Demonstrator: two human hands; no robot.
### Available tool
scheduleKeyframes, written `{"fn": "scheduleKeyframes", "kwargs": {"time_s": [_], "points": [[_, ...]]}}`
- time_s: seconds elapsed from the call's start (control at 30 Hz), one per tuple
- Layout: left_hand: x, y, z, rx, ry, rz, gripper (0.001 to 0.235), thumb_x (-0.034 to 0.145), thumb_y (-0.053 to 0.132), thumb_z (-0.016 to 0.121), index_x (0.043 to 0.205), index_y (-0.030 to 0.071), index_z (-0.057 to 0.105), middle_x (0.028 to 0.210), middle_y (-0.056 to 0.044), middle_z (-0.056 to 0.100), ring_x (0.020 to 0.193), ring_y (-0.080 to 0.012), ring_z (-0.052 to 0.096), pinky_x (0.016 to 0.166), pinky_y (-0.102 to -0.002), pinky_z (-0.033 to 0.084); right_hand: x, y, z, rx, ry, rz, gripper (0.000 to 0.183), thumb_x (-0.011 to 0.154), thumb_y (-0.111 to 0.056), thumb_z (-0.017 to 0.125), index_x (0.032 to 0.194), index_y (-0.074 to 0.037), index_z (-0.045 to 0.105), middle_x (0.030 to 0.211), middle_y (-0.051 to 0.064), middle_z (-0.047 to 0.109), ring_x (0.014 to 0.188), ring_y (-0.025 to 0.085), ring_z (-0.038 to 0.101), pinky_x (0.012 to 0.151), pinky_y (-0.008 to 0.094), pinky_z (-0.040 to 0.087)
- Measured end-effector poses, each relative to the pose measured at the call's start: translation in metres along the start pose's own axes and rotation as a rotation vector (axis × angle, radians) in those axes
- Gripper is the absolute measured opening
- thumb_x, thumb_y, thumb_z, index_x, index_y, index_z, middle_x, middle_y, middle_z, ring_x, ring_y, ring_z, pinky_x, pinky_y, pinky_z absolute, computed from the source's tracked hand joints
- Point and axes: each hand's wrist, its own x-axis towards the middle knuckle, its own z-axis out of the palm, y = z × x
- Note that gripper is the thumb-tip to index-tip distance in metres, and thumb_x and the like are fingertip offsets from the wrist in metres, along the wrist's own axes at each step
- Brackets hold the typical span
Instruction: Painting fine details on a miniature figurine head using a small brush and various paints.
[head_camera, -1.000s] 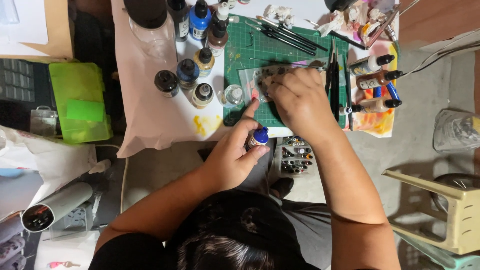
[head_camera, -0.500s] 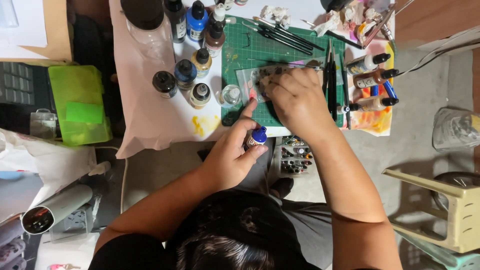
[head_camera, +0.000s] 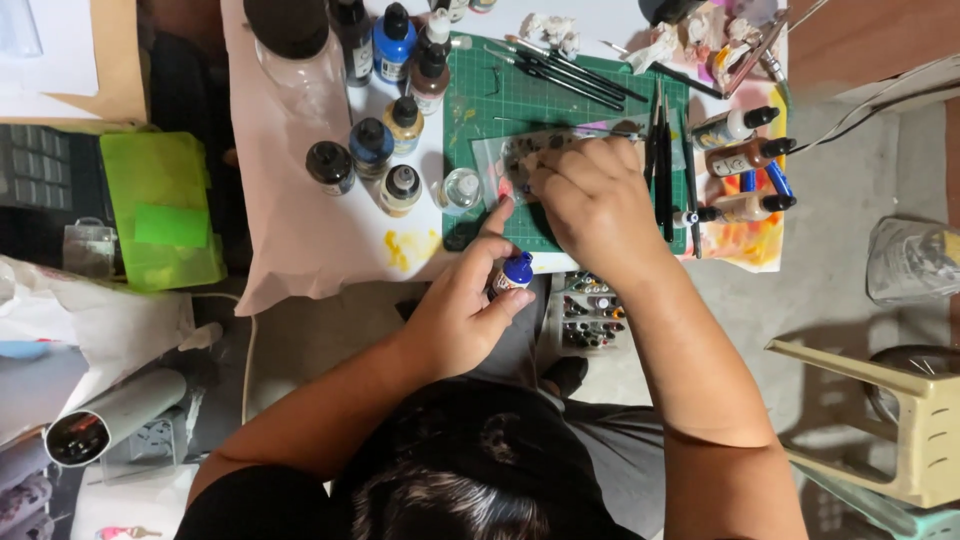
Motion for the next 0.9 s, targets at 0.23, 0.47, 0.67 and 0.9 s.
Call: {"fn": "scheduleKeyframes", "kwargs": {"time_s": [0.23, 0.47, 0.67, 0.9], "points": [[-0.001, 0.001, 0.002, 0.003, 0.004, 0.014, 0.039, 0.094, 0.012, 0.067, 0.124, -0.004, 0.047, 0.131, -0.042, 0.051, 0.101, -0.0469, 0.07, 0.055, -0.041, 0.066, 0.002, -0.003, 0.0, 0.032, -0.018, 0.024, 0.01, 0.096, -0.006, 0.071, 0.086, -0.008, 0.072, 0.084, 0.004, 0.063, 0.08, 0.027, 0.063, 0.072, 0.038, 0.045], [-0.002, -0.005, 0.003, 0.022, 0.002, 0.027, 0.041, 0.094, 0.012, 0.068, 0.124, -0.005, 0.048, 0.132, -0.042, 0.051, 0.104, -0.0484, 0.068, 0.055, -0.042, 0.066, 0.001, 0.0, -0.005, 0.001, 0.003, 0.011, 0.011, 0.098, -0.009, 0.071, 0.087, -0.01, 0.074, 0.086, 0.003, 0.066, 0.082, 0.026, 0.065, 0.073, 0.037, 0.045], [-0.004, -0.008, 0.003, 0.0, -0.009, 0.029, 0.04, 0.094, 0.011, 0.068, 0.124, -0.005, 0.047, 0.135, -0.043, 0.048, 0.108, -0.048, 0.066, 0.056, -0.042, 0.066, -0.002, 0.002, -0.008, 0.022, 0.015, 0.018, 0.019, 0.101, -0.012, 0.066, 0.083, -0.011, 0.071, 0.085, 0.002, 0.064, 0.084, 0.027, 0.064, 0.076, 0.039, 0.045], [-0.002, -0.004, 0.001, -0.02, -0.009, 0.034, 0.038, 0.094, 0.01, 0.067, 0.122, -0.006, 0.047, 0.13, -0.044, 0.05, 0.105, -0.0499, 0.067, 0.055, -0.043, 0.066, -0.004, 0.013, -0.026, 0.13, 0.131, 0.111, 0.012, 0.101, -0.008, 0.067, 0.098, -0.003, 0.077, 0.087, 0.009, 0.067, 0.084, 0.032, 0.063, 0.081, 0.044, 0.049]]}}
